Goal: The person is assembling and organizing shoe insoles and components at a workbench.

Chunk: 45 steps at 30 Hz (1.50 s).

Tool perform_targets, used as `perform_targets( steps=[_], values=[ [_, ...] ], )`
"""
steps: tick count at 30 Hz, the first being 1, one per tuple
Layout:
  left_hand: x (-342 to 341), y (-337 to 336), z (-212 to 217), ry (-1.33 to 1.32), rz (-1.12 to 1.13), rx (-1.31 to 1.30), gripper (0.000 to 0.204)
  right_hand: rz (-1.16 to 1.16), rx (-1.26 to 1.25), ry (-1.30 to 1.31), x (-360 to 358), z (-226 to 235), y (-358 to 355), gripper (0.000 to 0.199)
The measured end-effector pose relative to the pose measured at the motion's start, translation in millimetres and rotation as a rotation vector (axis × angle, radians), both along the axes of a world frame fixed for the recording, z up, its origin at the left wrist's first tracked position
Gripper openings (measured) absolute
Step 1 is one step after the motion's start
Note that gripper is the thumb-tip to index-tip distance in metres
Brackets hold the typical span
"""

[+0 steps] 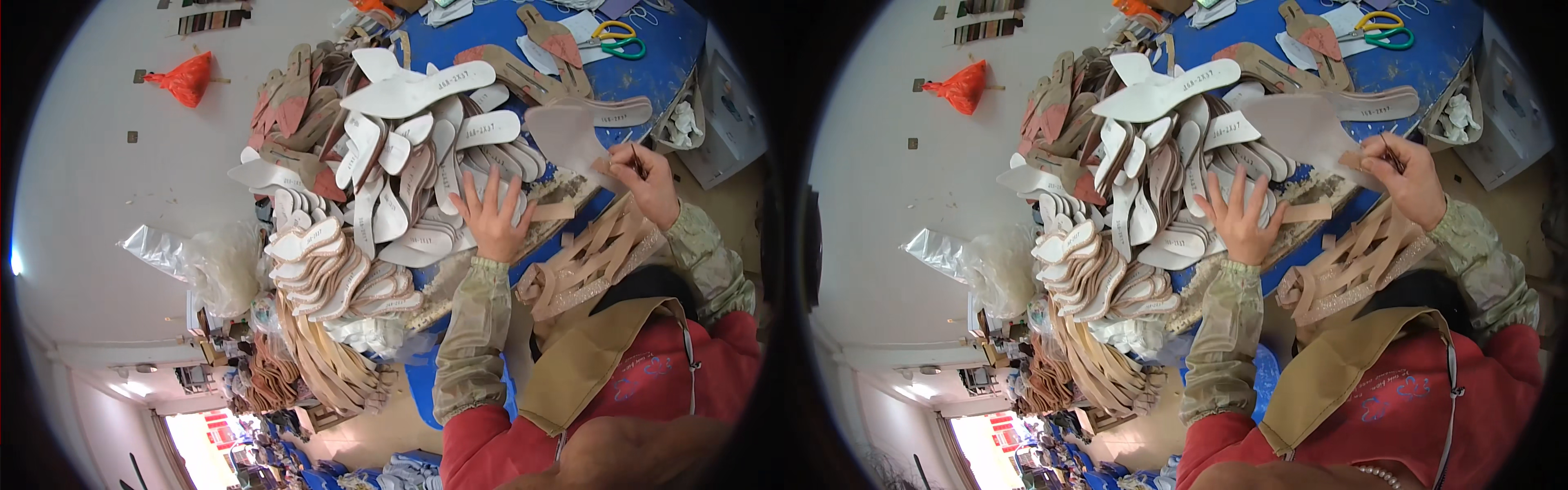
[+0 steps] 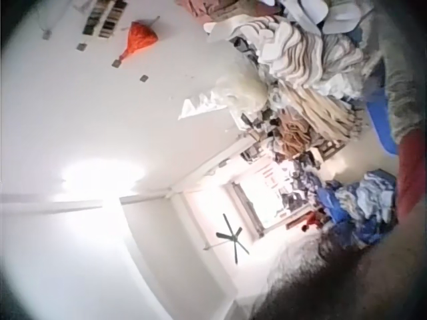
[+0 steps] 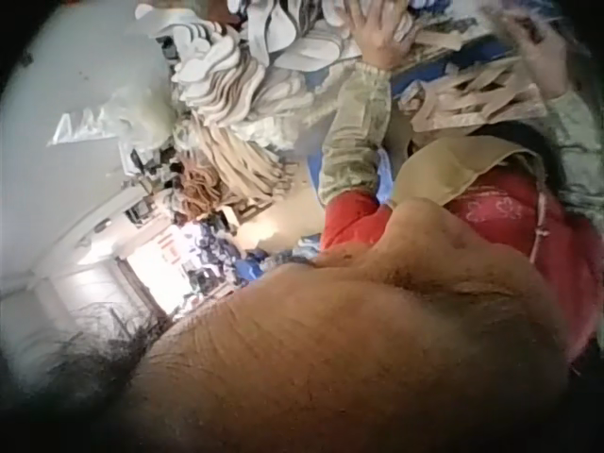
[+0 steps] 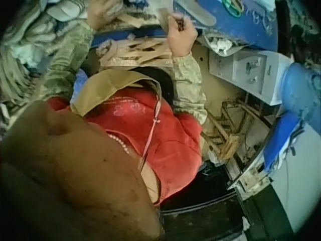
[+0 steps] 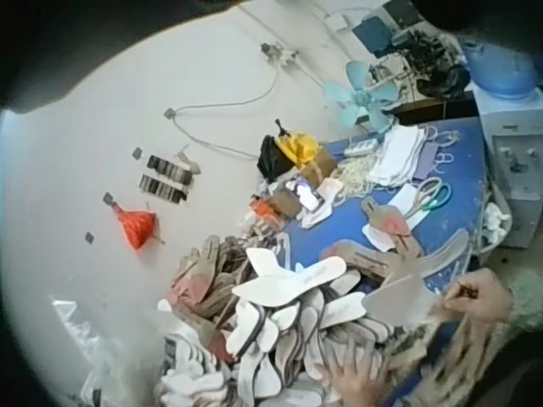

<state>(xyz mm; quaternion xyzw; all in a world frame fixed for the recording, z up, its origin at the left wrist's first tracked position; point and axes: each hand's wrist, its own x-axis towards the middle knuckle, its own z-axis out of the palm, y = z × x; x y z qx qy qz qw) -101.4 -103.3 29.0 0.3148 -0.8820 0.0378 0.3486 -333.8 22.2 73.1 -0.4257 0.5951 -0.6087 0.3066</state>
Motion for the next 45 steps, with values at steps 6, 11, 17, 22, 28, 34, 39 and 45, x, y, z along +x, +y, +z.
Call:
perform_targets(
  steps=[6,11,17,22,28,34,39,45],
  values=[
    [-26,-30,-11,0.053,-0.008,-0.086,0.053,0.041,0.052,0.019,-4,-16,-10,0.004],
    [-46,-47,-19,0.082,0.033,-0.105,0.054,0.063,0.029,0.043,5,-23,-21,0.005],
    [-14,-11,19,0.274,-0.237,0.339,0.072,0.103,-0.073,0.297,6,-14,-4,0.013],
    [66,50,52,0.637,-0.296,0.977,0.058,0.263,-0.232,0.6,28,3,-14,0.025],
    [116,79,10,0.85,0.148,0.889,0.031,0.444,-0.397,0.854,85,-28,-38,0.025],
    [201,96,-8,1.231,0.34,0.885,0.026,0.604,-0.058,0.272,107,-27,-35,0.012],
    [270,103,-6,1.448,0.385,0.785,0.029,0.38,0.216,0.219,105,-70,-71,0.01],
    [263,77,7,1.605,0.371,0.674,0.029,1.014,0.35,0.014,171,-17,-15,0.005]
  ],
)
